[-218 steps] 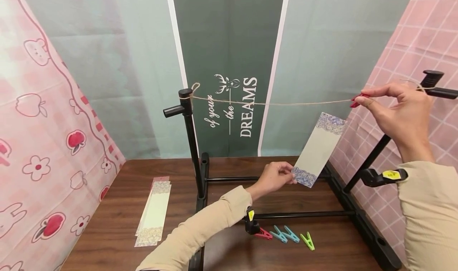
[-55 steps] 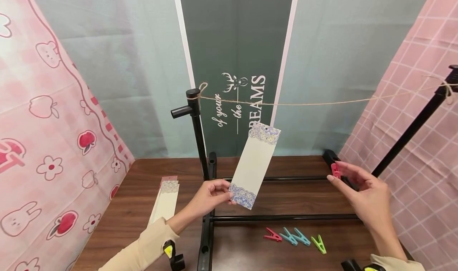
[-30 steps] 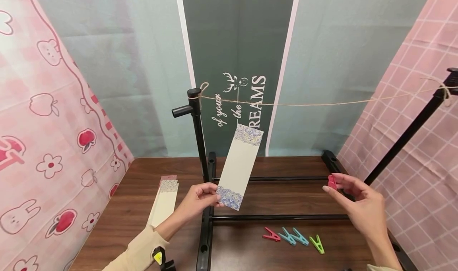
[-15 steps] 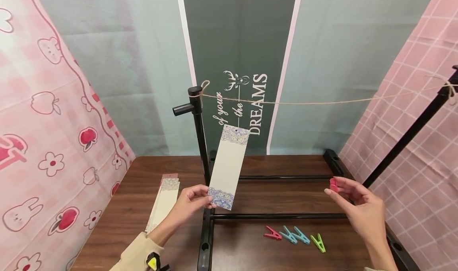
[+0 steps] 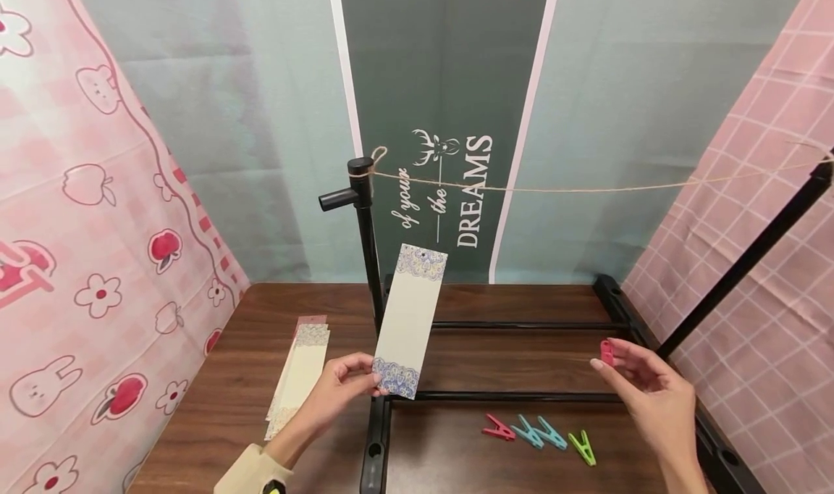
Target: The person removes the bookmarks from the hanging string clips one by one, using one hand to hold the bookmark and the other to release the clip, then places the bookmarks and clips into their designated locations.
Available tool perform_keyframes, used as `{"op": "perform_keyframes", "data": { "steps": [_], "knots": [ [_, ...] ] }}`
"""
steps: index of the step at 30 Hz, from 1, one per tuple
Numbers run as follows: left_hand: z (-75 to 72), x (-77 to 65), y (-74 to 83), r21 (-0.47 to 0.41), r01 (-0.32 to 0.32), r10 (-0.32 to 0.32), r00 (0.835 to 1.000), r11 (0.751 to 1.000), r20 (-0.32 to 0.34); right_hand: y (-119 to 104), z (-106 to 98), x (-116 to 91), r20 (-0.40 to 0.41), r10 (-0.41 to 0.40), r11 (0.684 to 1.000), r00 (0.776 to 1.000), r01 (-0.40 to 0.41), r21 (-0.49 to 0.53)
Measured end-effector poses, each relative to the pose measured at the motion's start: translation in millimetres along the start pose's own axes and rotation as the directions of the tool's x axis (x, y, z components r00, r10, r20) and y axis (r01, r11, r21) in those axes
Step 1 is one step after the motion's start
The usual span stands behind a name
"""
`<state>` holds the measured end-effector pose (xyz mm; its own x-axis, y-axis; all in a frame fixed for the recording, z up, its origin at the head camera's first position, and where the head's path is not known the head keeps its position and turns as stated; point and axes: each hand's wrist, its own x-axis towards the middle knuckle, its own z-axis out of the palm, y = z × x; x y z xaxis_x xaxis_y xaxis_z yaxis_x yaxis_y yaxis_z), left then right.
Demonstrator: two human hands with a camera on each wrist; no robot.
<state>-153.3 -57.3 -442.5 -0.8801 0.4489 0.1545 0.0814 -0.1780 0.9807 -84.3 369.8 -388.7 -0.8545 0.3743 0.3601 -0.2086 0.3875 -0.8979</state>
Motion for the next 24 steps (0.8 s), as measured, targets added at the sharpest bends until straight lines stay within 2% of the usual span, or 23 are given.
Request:
{"op": "perform_keyframes", "data": {
  "steps": [5,13,21,24],
  "knots": [
    [-3.4,-8.2,-7.7,-0.042,-0.023,0.023,1.000,0.999,-0.012,7.5,2.1,-5.3,-0.018,0.033,0.997,0.999,-0.034,-0.064],
    [-10.7,-18.5,-15.3,-0.049,-0.005,0.003,0.999,0.999,-0.042,17.4,5.7,-14.6,-0.012,0.111,0.993,0.994,-0.110,0.035],
    [-20.8,-30.3,-18.3,-0.023,-0.004,0.003,0.999,1.000,-0.036,24.2,8.1,-23.4,-0.012,0.143,0.989,0.990,-0.142,0.045],
    [-23.3,-35.0,-20.3,-0.030,0.004,-0.005,1.000,1.000,-0.019,27.2,9.1,-27.0,-0.028,0.160,0.987,0.987,-0.160,0.000]
  ]
}}
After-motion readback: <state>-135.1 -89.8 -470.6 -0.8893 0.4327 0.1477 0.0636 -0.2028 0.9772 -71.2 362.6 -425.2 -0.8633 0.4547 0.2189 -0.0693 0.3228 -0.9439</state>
